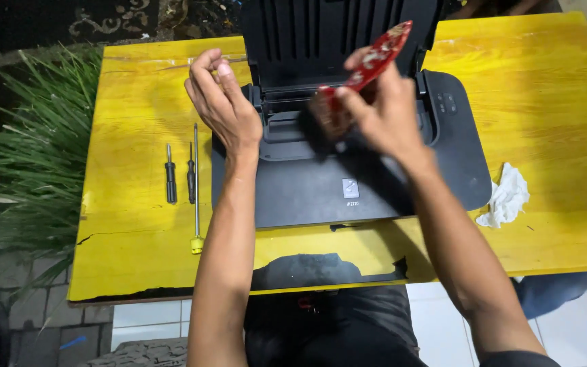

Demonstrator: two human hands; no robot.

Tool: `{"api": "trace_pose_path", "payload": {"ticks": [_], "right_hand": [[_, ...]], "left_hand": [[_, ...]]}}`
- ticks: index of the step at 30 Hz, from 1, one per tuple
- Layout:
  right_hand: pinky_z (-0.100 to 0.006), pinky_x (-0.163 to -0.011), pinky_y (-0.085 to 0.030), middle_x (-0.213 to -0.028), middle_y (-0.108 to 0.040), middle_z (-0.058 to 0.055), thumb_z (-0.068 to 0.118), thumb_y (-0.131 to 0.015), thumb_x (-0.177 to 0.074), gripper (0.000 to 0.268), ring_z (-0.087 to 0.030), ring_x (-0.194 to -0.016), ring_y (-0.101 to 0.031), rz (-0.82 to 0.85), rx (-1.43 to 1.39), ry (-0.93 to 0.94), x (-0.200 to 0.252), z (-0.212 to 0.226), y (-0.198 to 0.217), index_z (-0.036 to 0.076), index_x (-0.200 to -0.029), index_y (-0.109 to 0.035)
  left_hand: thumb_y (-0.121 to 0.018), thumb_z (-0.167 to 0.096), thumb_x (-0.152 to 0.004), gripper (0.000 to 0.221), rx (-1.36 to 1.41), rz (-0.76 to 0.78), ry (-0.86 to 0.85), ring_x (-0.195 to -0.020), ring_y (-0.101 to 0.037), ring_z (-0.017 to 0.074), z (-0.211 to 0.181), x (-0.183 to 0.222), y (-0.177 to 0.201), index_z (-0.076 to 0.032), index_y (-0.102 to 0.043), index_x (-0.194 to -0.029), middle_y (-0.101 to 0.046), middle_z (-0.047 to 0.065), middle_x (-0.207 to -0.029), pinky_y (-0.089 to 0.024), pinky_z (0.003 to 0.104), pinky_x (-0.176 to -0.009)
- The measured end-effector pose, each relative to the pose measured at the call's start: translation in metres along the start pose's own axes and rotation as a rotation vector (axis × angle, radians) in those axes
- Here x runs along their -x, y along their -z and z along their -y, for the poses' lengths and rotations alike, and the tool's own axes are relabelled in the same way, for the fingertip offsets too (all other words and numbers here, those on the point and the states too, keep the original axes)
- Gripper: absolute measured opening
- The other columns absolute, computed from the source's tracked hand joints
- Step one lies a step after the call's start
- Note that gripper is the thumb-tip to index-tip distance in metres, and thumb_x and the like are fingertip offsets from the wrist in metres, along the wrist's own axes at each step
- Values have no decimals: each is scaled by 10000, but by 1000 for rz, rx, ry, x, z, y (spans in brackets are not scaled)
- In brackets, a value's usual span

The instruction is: Cleaning the exterior and interior of a printer using a paintbrush to remove dust and debris.

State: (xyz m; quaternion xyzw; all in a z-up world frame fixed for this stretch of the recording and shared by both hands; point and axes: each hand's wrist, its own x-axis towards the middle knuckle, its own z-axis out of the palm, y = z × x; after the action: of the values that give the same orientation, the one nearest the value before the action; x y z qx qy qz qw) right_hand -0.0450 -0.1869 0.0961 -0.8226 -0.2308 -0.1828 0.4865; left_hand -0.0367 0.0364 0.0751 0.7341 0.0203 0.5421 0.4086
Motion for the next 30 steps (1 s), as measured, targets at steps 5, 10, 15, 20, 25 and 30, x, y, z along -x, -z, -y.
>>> {"api": "trace_pose_path", "payload": {"ticks": [5,10,15,20,25,30], "right_hand": [[-390,-726,-492,-935,-717,-127,90,-755,-1120,141,-252,-783,-671,-240,445,206,9,-65,82,13,-1179,-653],[-405,-904,-519,-1171,-529,-202,-155,-681,-1113,288,-320,-1039,-565,-532,93,267,29,-42,96,-26,-1269,-475],[-330,-946,-490,-1110,-538,-93,34,-671,-1096,119,-212,-1020,-561,-424,19,31,51,-33,51,33,-1128,-556],[-336,-795,-515,-1052,-650,-135,-11,-630,-1097,17,-253,-884,-656,-285,246,198,46,-23,60,-21,-1087,-639],[-397,-840,-529,-1115,-518,-168,-153,-676,-1079,143,-315,-994,-573,-560,252,266,45,-25,79,-82,-1125,-560],[-195,-623,-518,-974,-583,-35,85,-777,-975,226,-112,-718,-605,-147,-344,-298,57,-40,77,53,-1069,-574]], "left_hand": [[-489,-360,-1051,335,-46,122,40,-1124,-581,263,37,11,-17,-140,-532,-1300,-657,76,-1203,-447,405,-956],[-529,-326,-1107,577,144,385,249,-1544,-427,360,71,22,-35,-204,-269,-1607,-394,177,-1662,-395,465,-1226],[-480,-450,-1117,635,145,535,275,-1565,-394,345,71,24,-36,-231,-178,-1631,-389,159,-1682,-388,452,-1217],[-454,-525,-1111,635,179,595,290,-1495,-471,398,73,23,-34,-304,-156,-1626,-404,228,-1655,-430,464,-1164],[-413,-520,-1132,594,164,574,267,-1478,-501,408,79,24,-36,-329,-144,-1626,-446,257,-1626,-445,472,-1149],[-443,-497,-1129,576,175,557,260,-1375,-591,356,83,23,-37,-330,-174,-1610,-538,233,-1555,-504,448,-1053]]}}
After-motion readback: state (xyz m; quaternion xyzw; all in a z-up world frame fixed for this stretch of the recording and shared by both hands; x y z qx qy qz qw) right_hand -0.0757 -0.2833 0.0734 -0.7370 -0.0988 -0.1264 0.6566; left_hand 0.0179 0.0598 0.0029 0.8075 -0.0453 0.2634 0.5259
